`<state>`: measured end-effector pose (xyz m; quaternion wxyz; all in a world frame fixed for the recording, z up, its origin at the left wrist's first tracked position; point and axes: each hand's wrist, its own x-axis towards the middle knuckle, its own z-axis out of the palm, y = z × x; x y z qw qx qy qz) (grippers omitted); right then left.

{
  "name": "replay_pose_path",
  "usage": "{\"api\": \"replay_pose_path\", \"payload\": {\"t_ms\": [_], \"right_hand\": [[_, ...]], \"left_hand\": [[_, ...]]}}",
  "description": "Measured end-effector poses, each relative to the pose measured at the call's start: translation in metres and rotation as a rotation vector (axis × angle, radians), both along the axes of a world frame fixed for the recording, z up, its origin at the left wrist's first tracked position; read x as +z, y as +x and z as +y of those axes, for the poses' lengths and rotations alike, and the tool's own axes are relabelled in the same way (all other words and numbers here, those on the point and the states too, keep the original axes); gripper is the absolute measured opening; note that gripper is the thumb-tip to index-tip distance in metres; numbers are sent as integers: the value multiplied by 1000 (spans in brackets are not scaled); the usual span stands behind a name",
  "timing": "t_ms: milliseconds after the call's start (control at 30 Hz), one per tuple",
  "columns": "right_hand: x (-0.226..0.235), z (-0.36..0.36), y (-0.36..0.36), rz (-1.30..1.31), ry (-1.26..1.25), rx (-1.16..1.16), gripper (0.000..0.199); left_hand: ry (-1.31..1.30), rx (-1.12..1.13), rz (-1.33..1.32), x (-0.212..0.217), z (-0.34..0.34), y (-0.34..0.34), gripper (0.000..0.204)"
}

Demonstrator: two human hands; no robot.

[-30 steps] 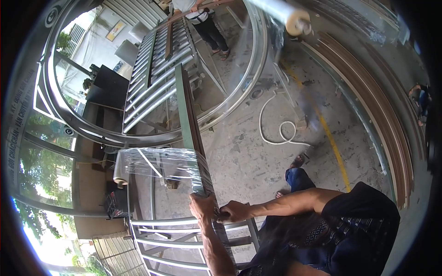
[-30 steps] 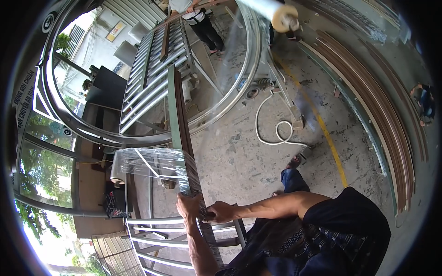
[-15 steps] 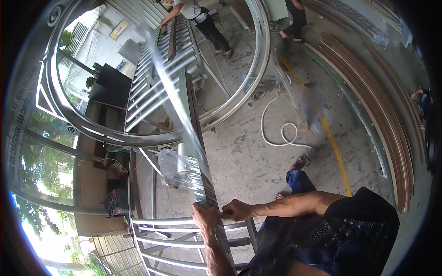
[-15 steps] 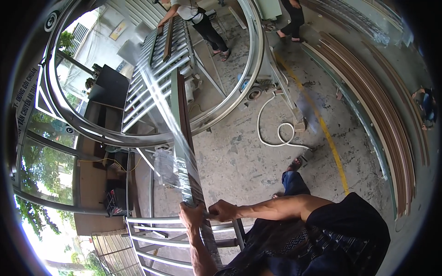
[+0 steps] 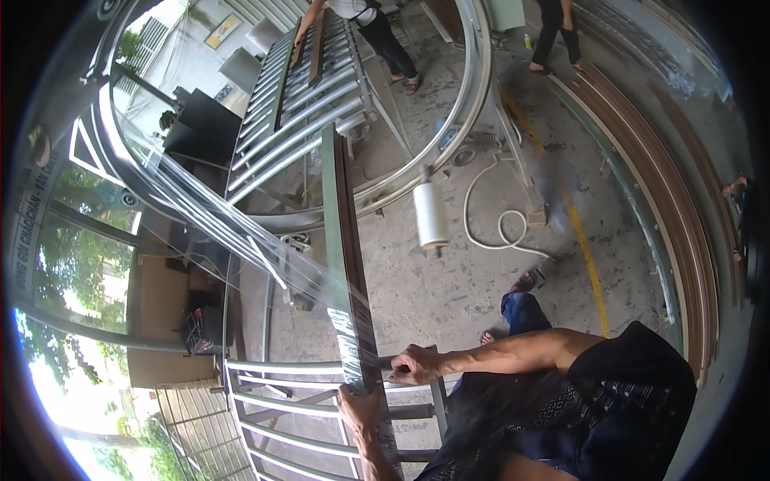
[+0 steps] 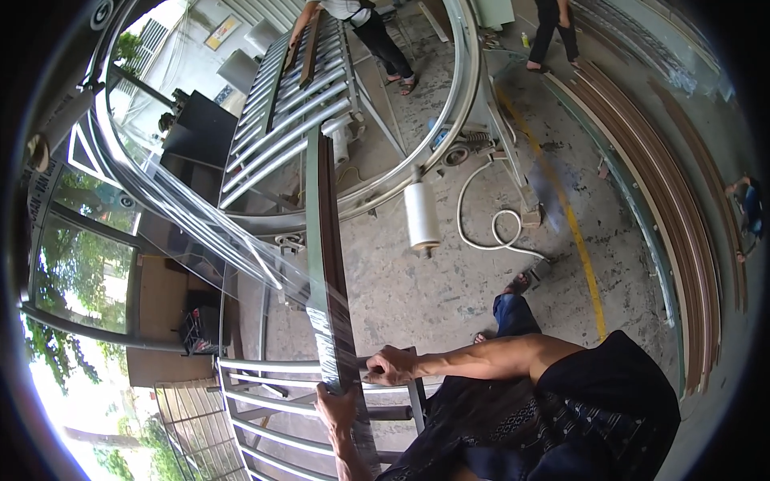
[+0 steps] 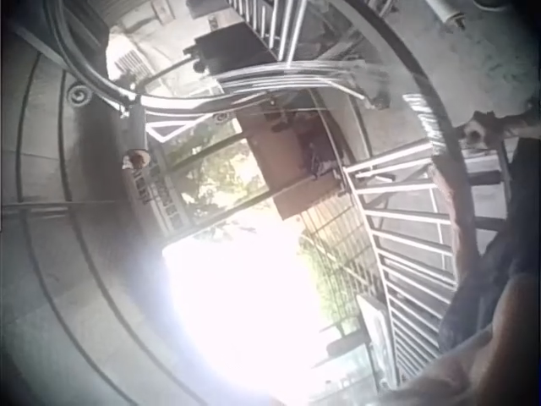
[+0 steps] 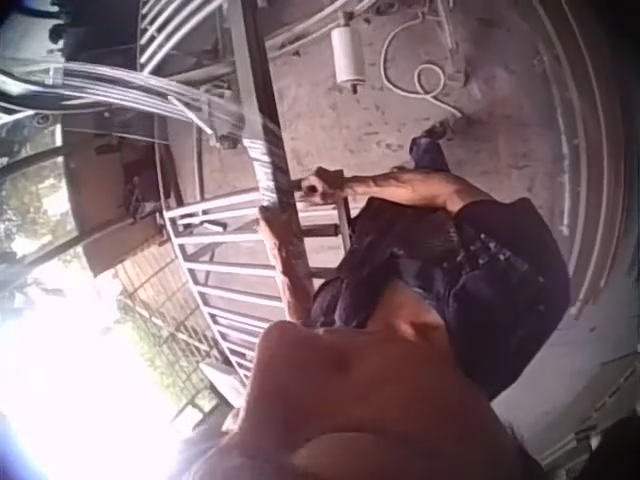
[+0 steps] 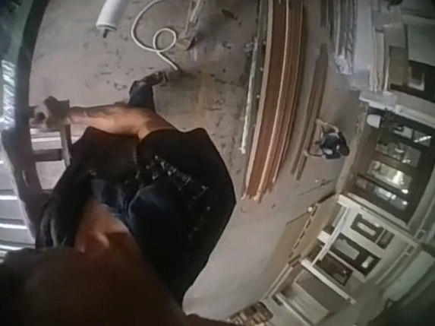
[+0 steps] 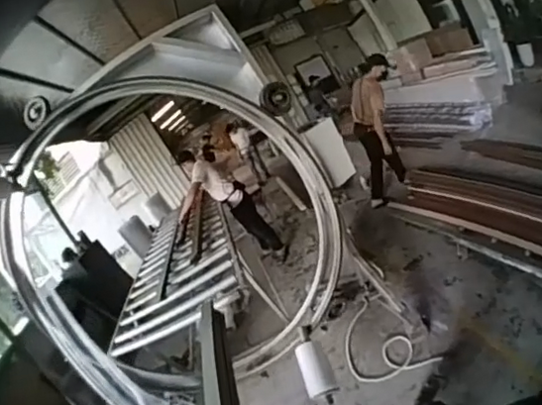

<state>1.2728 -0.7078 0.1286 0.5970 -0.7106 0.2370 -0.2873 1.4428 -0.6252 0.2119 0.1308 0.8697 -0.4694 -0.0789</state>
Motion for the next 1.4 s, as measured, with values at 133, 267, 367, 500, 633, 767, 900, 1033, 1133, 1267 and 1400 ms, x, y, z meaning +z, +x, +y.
{"api": "replay_pose_path", "payload": {"t_ms": [133,267,367,500,633,767,900,1033,1133,1267,1400], "right_hand": [[-4,-2,0,49,21,38,35],[-1,1,-2,58,29,39,31],[2,0,-5,84,27,69,32],[9,-5,-10,152,35,101,34],[12,-4,-14,144,26,121,34],[13,-9,-16,171,25,142,33],[13,-15,-13,142,53,138,32],[21,-20,-8,137,37,145,28],[24,-23,-2,111,-73,180,26],[21,-20,-2,85,-87,175,30],[20,-14,-2,137,-51,199,29]], "left_hand": [[-14,-2,31,1,18,4,54],[5,8,-10,2,36,6,54],[8,6,-55,3,45,7,53],[30,45,27,5,47,11,52],[70,62,-1,2,50,13,50],[85,73,9,11,47,5,50],[54,57,17,8,46,5,50],[61,70,25,10,46,4,50],[47,75,39,7,47,5,51],[41,64,24,4,47,6,51],[58,97,27,4,47,6,53]]}}
